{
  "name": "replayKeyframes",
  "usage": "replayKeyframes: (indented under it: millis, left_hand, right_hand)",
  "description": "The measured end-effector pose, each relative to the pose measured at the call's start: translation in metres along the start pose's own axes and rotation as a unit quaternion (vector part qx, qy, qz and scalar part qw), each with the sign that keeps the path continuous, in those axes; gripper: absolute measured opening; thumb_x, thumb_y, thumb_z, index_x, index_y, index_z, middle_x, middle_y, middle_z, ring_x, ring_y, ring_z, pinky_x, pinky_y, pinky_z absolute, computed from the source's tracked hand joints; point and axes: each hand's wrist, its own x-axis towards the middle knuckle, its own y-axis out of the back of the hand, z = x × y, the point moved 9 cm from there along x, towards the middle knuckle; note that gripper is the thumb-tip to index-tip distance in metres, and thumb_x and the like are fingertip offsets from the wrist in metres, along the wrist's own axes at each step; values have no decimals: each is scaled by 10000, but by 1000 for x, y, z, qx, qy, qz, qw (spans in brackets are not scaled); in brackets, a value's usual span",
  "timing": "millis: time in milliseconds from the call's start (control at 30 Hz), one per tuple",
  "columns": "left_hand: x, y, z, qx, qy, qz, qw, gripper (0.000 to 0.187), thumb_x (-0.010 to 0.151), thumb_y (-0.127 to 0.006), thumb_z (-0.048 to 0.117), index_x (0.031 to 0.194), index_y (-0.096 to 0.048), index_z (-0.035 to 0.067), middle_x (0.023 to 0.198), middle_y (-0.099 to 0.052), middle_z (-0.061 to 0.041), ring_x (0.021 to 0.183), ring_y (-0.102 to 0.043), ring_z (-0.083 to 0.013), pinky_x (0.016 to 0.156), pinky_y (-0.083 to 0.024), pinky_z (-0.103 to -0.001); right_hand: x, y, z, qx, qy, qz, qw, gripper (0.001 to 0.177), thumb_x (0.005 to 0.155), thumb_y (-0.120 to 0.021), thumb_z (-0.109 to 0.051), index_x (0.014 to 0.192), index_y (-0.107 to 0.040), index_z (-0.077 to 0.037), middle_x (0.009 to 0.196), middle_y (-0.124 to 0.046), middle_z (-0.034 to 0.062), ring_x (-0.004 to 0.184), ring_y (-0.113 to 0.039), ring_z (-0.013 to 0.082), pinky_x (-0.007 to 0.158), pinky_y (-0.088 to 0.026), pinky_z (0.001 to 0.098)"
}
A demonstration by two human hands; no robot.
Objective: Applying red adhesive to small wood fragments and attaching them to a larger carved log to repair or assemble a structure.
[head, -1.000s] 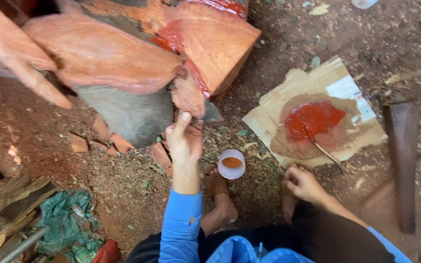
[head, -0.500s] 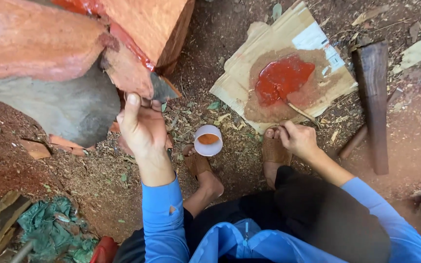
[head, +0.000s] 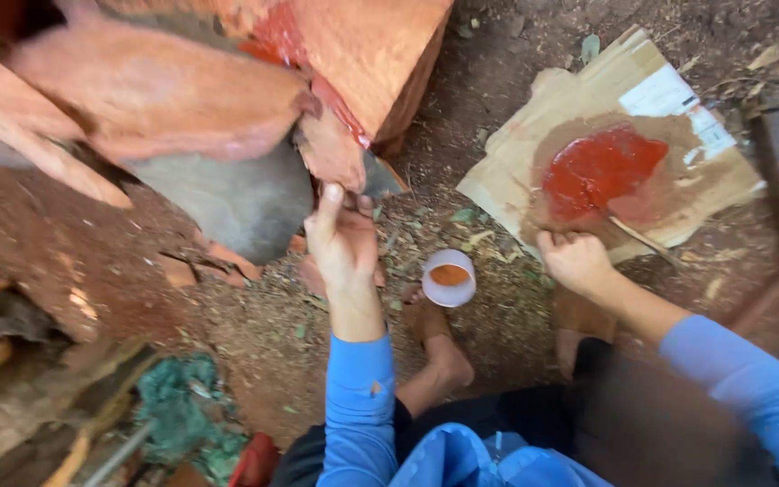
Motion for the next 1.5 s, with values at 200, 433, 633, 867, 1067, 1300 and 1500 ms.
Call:
replayKeyframes:
  millis: [200,433,633,867,1067,1300,1500]
  left_hand:
    - [10,29,-15,12,32,-11,999,31,908,-749,67,887,-772,64,938,-760,-81,849,-728,-165,786,-627,-309]
    - [13,34,-18,3,29,-8,1000,78,909,-735,51,858,-782,88,904,-765,-80,825,-733,-173,770,-614,-314]
    - [12,32,-19,-4,29,4,1000,79,889,-743,31,838,-774,82,907,-765,-85,815,-731,-182,756,-612,-325]
    - [7,20,-16,-39,31,14,999,90,832,-780,-17,800,-753,62,888,-757,-93,785,-718,-203,721,-622,-328]
    - [6,5,-13,-76,7,-5,997,132,819,-787,-37,945,-755,-15,987,-761,-81,798,-729,-197,681,-636,-286]
    - [21,22,-39,-113,1,-24,993,249,806,-795,-41,1049,-744,-57,1042,-736,-60,838,-718,-168,683,-643,-255]
    - [23,18,-43,-126,-1,-28,992,302,786,-821,-42,1078,-741,-44,933,-751,-74,755,-748,-173,660,-648,-243]
  right_hand:
    - [-21,-34,26,258,-270,-282,884,243,877,-603,-391,1004,-682,-199,619,-701,148,776,-750,409,775,-586,497]
    - [-8,6,32,591,-464,-171,637,99,860,-684,-63,931,-753,-68,521,-656,80,443,-587,162,477,-466,289]
    - [7,12,34,694,-482,-62,532,67,884,-659,22,931,-707,26,444,-537,100,332,-451,122,339,-297,227]
    - [50,48,48,729,-498,0,469,78,911,-680,2,984,-700,22,758,-696,184,380,-450,78,334,-278,212]
    - [129,133,68,703,-463,6,540,36,929,-687,-32,938,-676,1,762,-691,169,400,-467,81,349,-309,216]
    - [189,176,58,679,-453,40,576,78,950,-719,-78,943,-652,-39,827,-717,133,419,-502,80,369,-341,227]
    - [234,206,-2,674,-417,76,605,107,942,-729,-95,959,-645,-31,809,-706,133,389,-508,91,338,-358,223]
